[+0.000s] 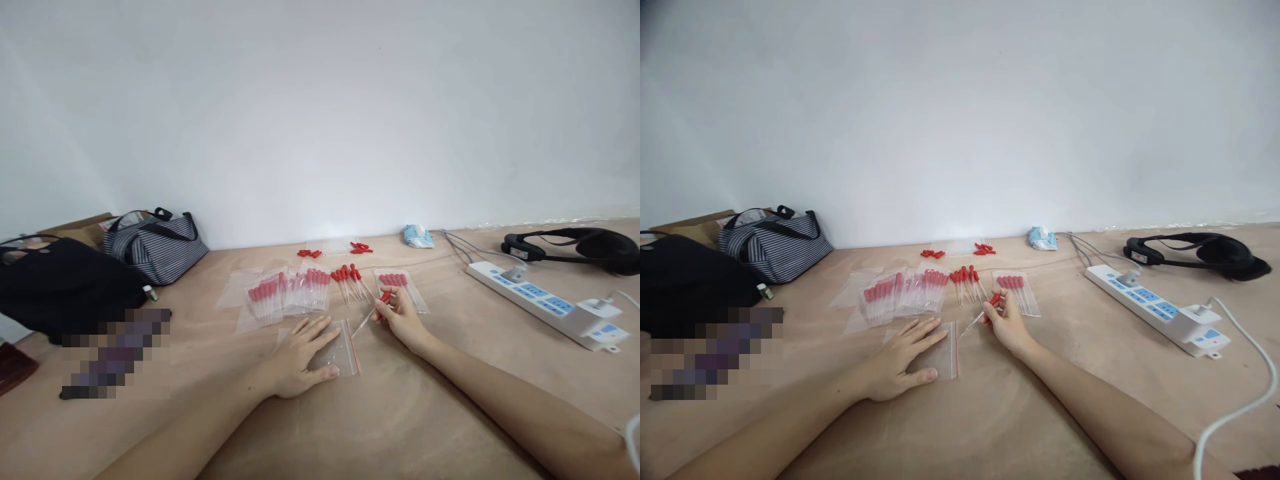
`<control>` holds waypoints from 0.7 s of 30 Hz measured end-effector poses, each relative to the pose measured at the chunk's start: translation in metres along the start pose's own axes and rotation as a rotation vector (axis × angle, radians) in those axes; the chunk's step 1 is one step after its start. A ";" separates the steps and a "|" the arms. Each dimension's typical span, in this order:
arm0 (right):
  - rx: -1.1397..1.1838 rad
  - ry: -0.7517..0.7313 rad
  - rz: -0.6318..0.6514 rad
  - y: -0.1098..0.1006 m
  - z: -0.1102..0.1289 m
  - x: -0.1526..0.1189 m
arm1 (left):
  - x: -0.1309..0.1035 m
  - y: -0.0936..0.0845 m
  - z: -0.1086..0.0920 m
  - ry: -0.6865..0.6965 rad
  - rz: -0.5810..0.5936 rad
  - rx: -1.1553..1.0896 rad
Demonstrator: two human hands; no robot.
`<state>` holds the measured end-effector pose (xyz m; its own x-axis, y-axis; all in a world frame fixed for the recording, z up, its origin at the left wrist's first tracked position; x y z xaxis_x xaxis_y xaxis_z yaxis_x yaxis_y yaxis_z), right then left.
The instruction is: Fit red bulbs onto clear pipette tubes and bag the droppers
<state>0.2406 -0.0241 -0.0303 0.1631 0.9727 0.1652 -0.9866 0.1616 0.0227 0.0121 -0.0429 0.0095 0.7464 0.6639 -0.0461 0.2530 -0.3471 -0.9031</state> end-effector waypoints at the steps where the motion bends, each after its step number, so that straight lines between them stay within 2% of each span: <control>1: 0.000 0.000 0.006 0.000 0.000 0.000 | 0.000 0.000 0.000 0.000 0.002 0.002; 9: 0.009 0.009 0.104 0.002 0.004 -0.005 | 0.001 -0.001 -0.004 -0.010 0.007 0.018; 17: 0.230 0.191 0.219 0.012 0.007 -0.014 | 0.005 0.004 -0.002 -0.015 -0.031 0.032; 21: 0.129 0.187 0.328 0.010 0.010 -0.016 | 0.012 0.008 -0.002 -0.016 -0.063 0.028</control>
<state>0.2283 -0.0394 -0.0229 -0.1743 0.9847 0.0023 -0.9770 -0.1733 0.1246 0.0241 -0.0389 0.0029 0.7193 0.6946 0.0044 0.2816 -0.2858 -0.9160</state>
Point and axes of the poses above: each hand's wrist, its own x-axis towards the middle knuckle, its own y-axis out of the palm, z = x × y, the point moved 1 cm from there along x, towards the middle knuckle, and after that the axes turned 7 degrees about -x, right-handed, at the moved point
